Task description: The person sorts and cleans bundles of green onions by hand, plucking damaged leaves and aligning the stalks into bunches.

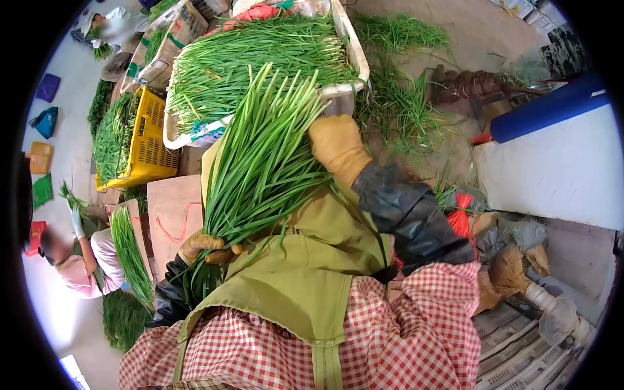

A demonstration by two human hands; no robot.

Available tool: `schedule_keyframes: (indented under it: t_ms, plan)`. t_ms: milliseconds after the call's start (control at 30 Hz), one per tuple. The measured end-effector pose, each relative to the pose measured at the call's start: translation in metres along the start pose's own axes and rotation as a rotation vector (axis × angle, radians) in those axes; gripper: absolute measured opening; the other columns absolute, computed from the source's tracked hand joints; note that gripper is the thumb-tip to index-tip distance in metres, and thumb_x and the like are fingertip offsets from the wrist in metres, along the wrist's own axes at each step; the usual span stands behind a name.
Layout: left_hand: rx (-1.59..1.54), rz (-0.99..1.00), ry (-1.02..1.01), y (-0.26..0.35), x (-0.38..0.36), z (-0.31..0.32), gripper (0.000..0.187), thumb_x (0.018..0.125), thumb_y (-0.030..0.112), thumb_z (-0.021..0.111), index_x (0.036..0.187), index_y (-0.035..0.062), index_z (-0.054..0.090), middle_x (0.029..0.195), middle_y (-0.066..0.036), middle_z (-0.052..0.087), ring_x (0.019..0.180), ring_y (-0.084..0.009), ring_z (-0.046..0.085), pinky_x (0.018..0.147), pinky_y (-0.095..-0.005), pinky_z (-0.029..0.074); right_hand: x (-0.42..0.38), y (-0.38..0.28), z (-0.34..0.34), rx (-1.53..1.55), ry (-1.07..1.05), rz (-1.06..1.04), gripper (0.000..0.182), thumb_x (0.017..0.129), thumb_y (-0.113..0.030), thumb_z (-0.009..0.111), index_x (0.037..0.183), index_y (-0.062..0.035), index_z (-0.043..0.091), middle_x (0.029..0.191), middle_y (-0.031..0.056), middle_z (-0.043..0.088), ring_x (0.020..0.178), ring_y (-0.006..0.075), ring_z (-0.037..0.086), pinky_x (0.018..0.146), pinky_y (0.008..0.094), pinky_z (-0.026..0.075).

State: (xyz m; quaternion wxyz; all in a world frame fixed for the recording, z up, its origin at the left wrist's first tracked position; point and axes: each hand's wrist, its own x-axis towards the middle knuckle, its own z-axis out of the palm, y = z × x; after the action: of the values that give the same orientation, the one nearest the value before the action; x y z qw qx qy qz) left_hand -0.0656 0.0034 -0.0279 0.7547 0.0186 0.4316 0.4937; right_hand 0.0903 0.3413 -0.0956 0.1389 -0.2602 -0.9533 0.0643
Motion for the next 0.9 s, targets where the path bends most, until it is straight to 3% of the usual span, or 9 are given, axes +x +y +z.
schedule_keyframes:
  t_ms: [100, 233, 367, 433, 500, 600, 767, 833, 900]
  plan:
    - [-0.01, -0.024, 0.024, 0.003, -0.008, 0.008, 0.061, 0.082, 0.016, 0.073, 0.132, -0.0039, 0.045, 0.088, -0.017, 0.067, 0.042, -0.0069, 0.041, 0.043, -0.0183, 0.034, 0.018, 0.07, 0.022, -0.017, 0.065, 0.205, 0.011, 0.077, -0.017, 0.063, 0.072, -0.0075, 0.067, 0.079, 0.0161, 0.068, 0.079, 0.0353, 0.068, 0.062, 0.0446, 0.053]
    - [0.124, -0.01, 0.204, 0.023, -0.021, 0.029, 0.058, 0.078, 0.011, 0.071, 0.13, -0.0013, 0.048, 0.094, -0.02, 0.067, 0.039, -0.0101, 0.044, 0.036, -0.0201, 0.034, -0.04, 0.199, 0.039, -0.238, -0.344, 0.501, 0.019, 0.085, -0.022, 0.057, 0.088, -0.0077, 0.069, 0.088, 0.0166, 0.071, 0.087, 0.0339, 0.07, 0.068, 0.0473, 0.054]
    - [0.543, -0.011, 0.263, 0.096, 0.004, 0.085, 0.05, 0.08, 0.015, 0.071, 0.124, 0.0003, 0.052, 0.091, -0.015, 0.067, 0.042, -0.0063, 0.041, 0.038, -0.0187, 0.032, -0.121, 0.179, 0.025, -0.064, -0.37, 0.498, 0.026, 0.087, -0.03, 0.058, 0.093, -0.0072, 0.069, 0.09, 0.0146, 0.071, 0.081, 0.0359, 0.068, 0.069, 0.0459, 0.054]
    - [0.743, -0.016, 0.209, 0.136, 0.028, 0.126, 0.041, 0.083, 0.018, 0.07, 0.118, 0.0006, 0.057, 0.087, -0.011, 0.068, 0.044, -0.0048, 0.04, 0.039, -0.0182, 0.031, -0.157, 0.148, 0.019, 1.081, -0.471, 0.831, 0.046, 0.092, -0.045, 0.056, 0.096, -0.0012, 0.067, 0.074, 0.0103, 0.066, 0.054, 0.0244, 0.058, 0.054, 0.0359, 0.049]
    - [0.998, -0.008, 0.174, 0.167, 0.053, 0.171, 0.029, 0.086, 0.02, 0.068, 0.108, 0.0014, 0.065, 0.083, -0.008, 0.069, 0.045, -0.0044, 0.04, 0.039, -0.0191, 0.031, -0.178, 0.107, 0.013, 1.53, -0.739, 0.832, 0.06, 0.091, -0.059, 0.053, 0.099, -0.0013, 0.067, 0.073, 0.0078, 0.065, 0.048, 0.0157, 0.053, 0.048, 0.0266, 0.043]
    - [1.233, -0.177, 0.203, 0.2, 0.071, 0.236, 0.024, 0.091, 0.022, 0.061, 0.1, 0.0026, 0.071, 0.075, -0.004, 0.066, 0.047, -0.0042, 0.039, 0.044, -0.022, 0.033, -0.176, 0.043, -0.038, 1.707, -0.625, 0.774, 0.059, 0.093, -0.06, 0.048, 0.099, -0.004, 0.065, 0.069, 0.0045, 0.064, 0.043, 0.0081, 0.045, 0.041, 0.0186, 0.031]
    - [1.47, 0.13, 0.209, 0.188, 0.074, 0.255, 0.038, 0.088, 0.021, 0.067, 0.122, 0.005, 0.06, 0.08, 0.0, 0.066, 0.052, -0.0039, 0.048, 0.048, -0.0199, 0.04, -0.108, 0.005, -0.06, 2.691, -0.237, 0.833, 0.07, 0.094, -0.065, 0.041, 0.121, -0.003, 0.06, 0.102, 0.015, 0.067, 0.078, 0.0198, 0.064, 0.066, 0.0298, 0.053]
    - [1.701, 0.427, -0.046, 0.178, 0.085, 0.206, 0.056, 0.086, 0.012, 0.069, 0.138, 0.0079, 0.047, 0.109, -0.011, 0.068, 0.09, -0.0198, 0.065, 0.082, -0.0308, 0.052, -0.074, 0.006, -0.055, 2.844, -0.066, 0.884, 0.063, 0.095, -0.059, 0.041, 0.118, -0.0032, 0.06, 0.098, 0.0129, 0.067, 0.078, 0.0193, 0.064, 0.072, 0.0311, 0.051]
    - [1.958, 0.472, 0.163, 0.151, 0.065, 0.196, 0.067, 0.082, 0.0, 0.064, 0.143, 0.0093, 0.04, 0.122, -0.017, 0.062, 0.112, -0.0292, 0.061, 0.096, -0.0335, 0.047, -0.054, 0.011, -0.043, 2.817, 0.203, 0.912, 0.056, 0.097, -0.054, 0.041, 0.115, -0.0035, 0.06, 0.094, 0.0107, 0.066, 0.078, 0.0188, 0.064, 0.078, 0.0324, 0.05]
